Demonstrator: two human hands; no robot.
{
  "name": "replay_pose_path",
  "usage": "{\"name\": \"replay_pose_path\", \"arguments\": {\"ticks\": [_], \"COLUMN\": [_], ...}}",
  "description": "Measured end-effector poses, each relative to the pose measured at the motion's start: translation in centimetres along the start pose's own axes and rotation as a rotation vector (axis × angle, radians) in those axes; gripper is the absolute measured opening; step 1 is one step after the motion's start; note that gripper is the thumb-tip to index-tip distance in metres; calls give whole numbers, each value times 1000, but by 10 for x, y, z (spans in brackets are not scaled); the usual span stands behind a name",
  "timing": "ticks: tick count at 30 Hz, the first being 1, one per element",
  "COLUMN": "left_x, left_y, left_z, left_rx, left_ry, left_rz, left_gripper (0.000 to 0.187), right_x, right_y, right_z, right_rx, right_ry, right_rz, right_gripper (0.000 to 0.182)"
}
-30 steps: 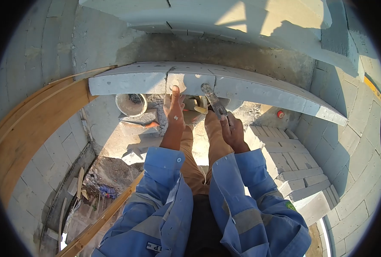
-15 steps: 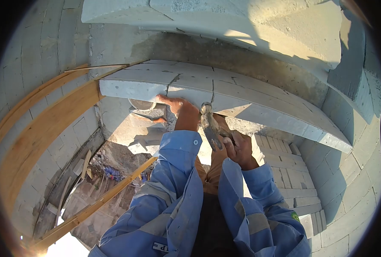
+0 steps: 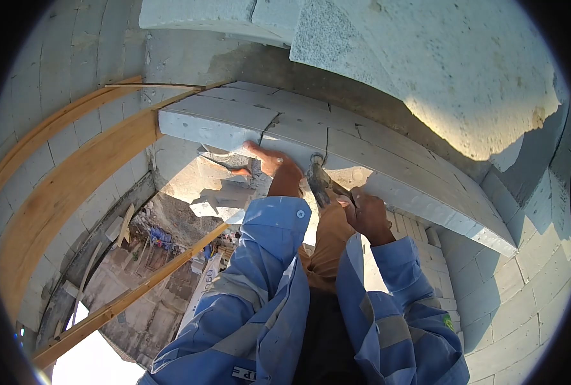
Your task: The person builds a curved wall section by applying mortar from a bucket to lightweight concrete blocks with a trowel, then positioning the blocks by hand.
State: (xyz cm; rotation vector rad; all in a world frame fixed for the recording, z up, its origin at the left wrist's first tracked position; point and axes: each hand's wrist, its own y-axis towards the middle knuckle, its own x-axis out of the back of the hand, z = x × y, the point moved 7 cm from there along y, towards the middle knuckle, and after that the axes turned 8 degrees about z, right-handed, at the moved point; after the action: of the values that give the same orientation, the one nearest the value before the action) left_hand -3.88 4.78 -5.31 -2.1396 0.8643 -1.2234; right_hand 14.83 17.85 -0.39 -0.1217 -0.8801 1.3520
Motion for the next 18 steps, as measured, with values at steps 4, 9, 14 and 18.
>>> {"name": "replay_pose_path", "arguments": {"ticks": [4,9,14,18], "left_x": [-2,-1,-13,-12], "left_y": [8,3,14,22], "left_z": [0,1,10,8], "left_rx": [-1,74,154,85], "left_ry": [-5,72,-61,-12], "left_rz": [100,107,226,238], "left_gripper": [118,117,118,109], "right_x": [14,3,-11,-25], "right_y": [-5,-17,-12,-18], "right_z": [13,12,6,3], "right_rx": [135,216,32,-75], "right_ry": [155,157,57,148], "right_rz": [-131,-179,-200,-227], "right_gripper": [41,32,45,46]}}
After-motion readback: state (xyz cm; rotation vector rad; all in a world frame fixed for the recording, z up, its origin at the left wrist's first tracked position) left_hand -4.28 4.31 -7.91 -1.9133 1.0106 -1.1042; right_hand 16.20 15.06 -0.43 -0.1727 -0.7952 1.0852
